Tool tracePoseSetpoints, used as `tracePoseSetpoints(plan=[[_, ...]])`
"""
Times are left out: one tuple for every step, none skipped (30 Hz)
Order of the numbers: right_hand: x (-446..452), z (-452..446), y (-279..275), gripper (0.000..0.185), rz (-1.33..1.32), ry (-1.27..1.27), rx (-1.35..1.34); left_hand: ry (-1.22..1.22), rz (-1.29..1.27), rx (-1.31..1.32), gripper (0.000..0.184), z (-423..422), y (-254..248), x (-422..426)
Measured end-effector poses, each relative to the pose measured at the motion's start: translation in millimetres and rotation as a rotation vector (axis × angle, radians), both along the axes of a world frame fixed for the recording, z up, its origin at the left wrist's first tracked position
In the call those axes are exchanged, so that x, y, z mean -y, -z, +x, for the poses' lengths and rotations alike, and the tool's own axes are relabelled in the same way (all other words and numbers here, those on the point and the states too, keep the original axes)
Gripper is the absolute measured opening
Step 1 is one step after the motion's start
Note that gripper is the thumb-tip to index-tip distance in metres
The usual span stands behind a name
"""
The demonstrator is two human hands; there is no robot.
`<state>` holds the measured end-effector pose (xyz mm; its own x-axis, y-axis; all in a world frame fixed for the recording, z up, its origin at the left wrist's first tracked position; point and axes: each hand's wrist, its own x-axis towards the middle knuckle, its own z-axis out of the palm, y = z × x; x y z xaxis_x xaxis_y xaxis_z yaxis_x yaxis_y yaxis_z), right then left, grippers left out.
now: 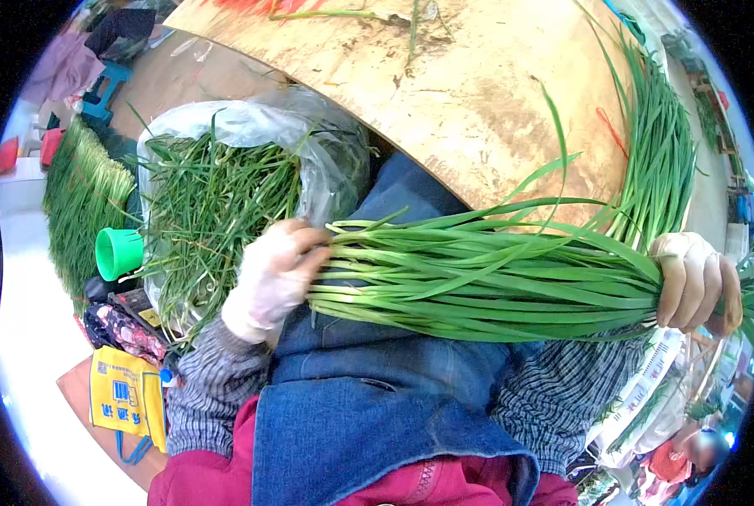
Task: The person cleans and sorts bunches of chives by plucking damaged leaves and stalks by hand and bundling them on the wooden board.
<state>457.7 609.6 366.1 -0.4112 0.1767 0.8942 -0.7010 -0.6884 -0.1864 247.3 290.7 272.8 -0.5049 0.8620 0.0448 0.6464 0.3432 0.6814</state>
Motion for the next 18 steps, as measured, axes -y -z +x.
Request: tracePoseSetpoints(plan=[[3, -2, -2, 0.016, -0.005, -0.002, 0.003, 0.113, -0.055, -0.048, 0.014, 2, -2, -15], [5, 4, -4, 0.016, -0.003, 0.05, 0.048, 0.168, -0.087, -0.08, 0.015, 4, 2, -25], [5, 3, -4, 0.015, -0.003, 0.029, 0.041, 0.222, -0.121, -0.112, 0.016, 4, 5, -31], [5, 3, -3, 0.014, -0.003, 0.008, 0.034, 0.253, -0.136, -0.114, 0.02, 2, 6, -33], [3, 4, -2, 0.014, -0.002, -0.003, 0.033, 0.272, -0.116, -0.071, 0.021, 1, 6, -34], [2, 4, -2, 0.014, -0.002, -0.017, 0.03, 0.289, -0.096, -0.029, 0.022, -1, 6, -34], [2, 5, -1, 0.014, -0.01, -0.013, 0.033, 0.304, -0.076, 0.012, 0.024, -2, 5, -34], [1, 5, -1, 0.015, -0.018, -0.009, 0.035, 0.298, -0.057, 0.166, 0.025, -4, 2, -34], [4, 6, 0, 0.015, -0.032, 0.016, 0.043, 0.281, -0.027, 0.276, 0.024, -4, 3, -35], [4, 6, 0, 0.015, -0.032, 0.024, 0.04, 0.265, 0.004, 0.388, 0.023, -5, 6, -36], [4, 6, 0, 0.016, -0.032, 0.033, 0.037, 0.249, 0.036, 0.5, 0.022, -4, 10, -37], [2, 6, 0, 0.016, -0.017, 0.022, 0.02, 0.19, 0.063, 0.71, 0.018, -4, 16, -38], [1, 5, 1, 0.017, -0.001, 0.011, 0.002, 0.182, 0.082, 0.733, 0.017, -5, 18, -37], [-3, 10, 2, 0.019, 0.024, 0.017, 0.018, 0.174, 0.102, 0.756, 0.017, -6, 19, -37], [-7, 14, 2, 0.021, 0.048, 0.025, 0.037, 0.168, 0.119, 0.781, 0.016, -6, 20, -36], [-9, 19, 5, 0.022, 0.057, 0.029, 0.046, 0.112, 0.142, 0.804, 0.013, -3, 18, -35], [-11, 22, 7, 0.023, 0.066, 0.034, 0.055, 0.057, 0.106, 0.871, 0.011, -2, 16, -33], [-10, 22, 8, 0.023, 0.062, 0.037, 0.05, 0.0, 0.072, 0.934, 0.01, -3, 14, -31]])
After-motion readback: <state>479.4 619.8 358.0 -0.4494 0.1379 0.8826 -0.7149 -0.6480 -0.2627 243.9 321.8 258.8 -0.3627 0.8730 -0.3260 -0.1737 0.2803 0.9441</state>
